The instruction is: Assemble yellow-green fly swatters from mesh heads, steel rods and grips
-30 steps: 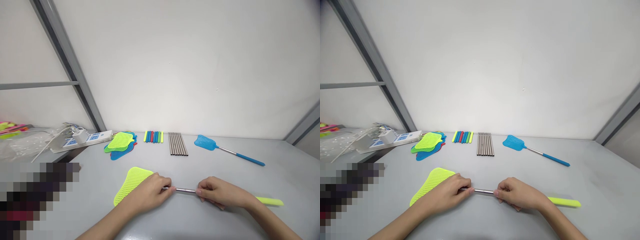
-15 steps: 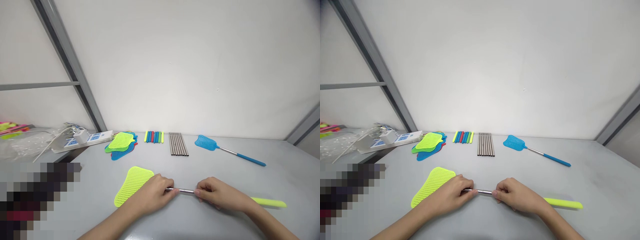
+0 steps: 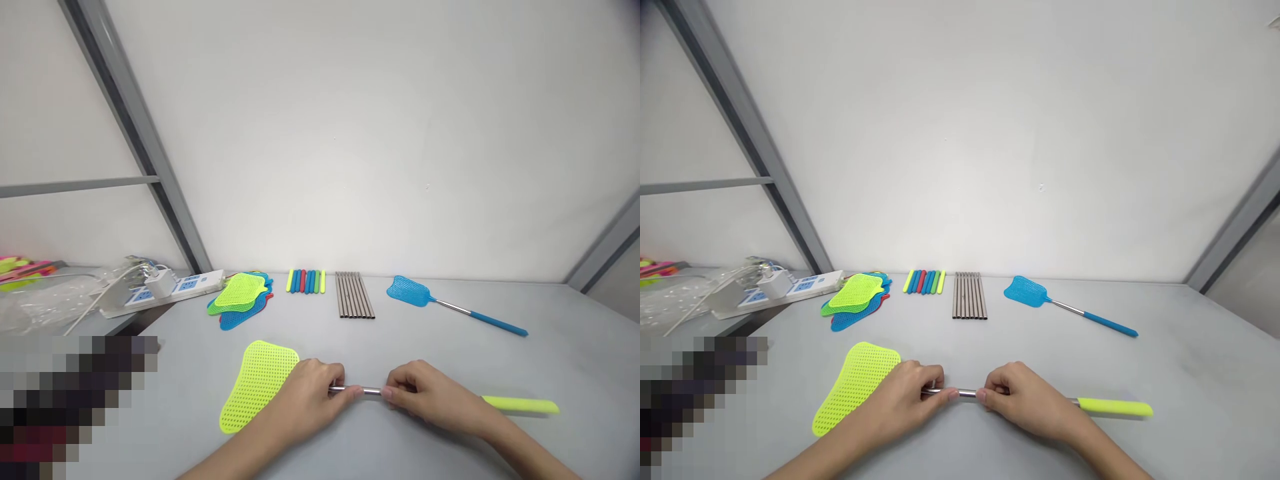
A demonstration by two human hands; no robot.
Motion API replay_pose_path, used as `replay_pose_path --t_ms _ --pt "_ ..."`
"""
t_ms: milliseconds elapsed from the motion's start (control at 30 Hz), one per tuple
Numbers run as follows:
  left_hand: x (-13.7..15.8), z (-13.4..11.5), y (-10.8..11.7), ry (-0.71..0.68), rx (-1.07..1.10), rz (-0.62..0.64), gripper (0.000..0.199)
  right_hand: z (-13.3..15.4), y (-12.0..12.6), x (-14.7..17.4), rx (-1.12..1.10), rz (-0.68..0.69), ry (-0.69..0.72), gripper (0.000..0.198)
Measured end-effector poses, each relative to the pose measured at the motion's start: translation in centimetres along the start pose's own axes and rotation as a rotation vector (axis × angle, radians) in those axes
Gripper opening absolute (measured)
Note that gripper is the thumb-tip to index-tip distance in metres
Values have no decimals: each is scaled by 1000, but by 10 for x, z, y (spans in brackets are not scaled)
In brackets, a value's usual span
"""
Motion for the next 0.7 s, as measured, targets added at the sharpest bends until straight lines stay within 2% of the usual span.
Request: replay_pose_path --t_ms 167,433,700 --pt "-1 2 2 -24 29 -17 42 -2 4 -2 -32 5 -20 37" --pt "-3 4 5 -148 50 -12 36 -6 6 -3 -63 23 -39 37" --pt "-5 4 9 -283 59 -119 23 -14 10 -7 -85 19 -90 38"
Point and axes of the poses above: each hand's wrist, its own x-axis away from the middle knuckle, its own y-axis out of the back of the hand, z = x × y, the point moved 2 cm from there along -x, towards the middle knuckle, and after that the axes turned 6 degrees about -z, right-handed, at the moved point
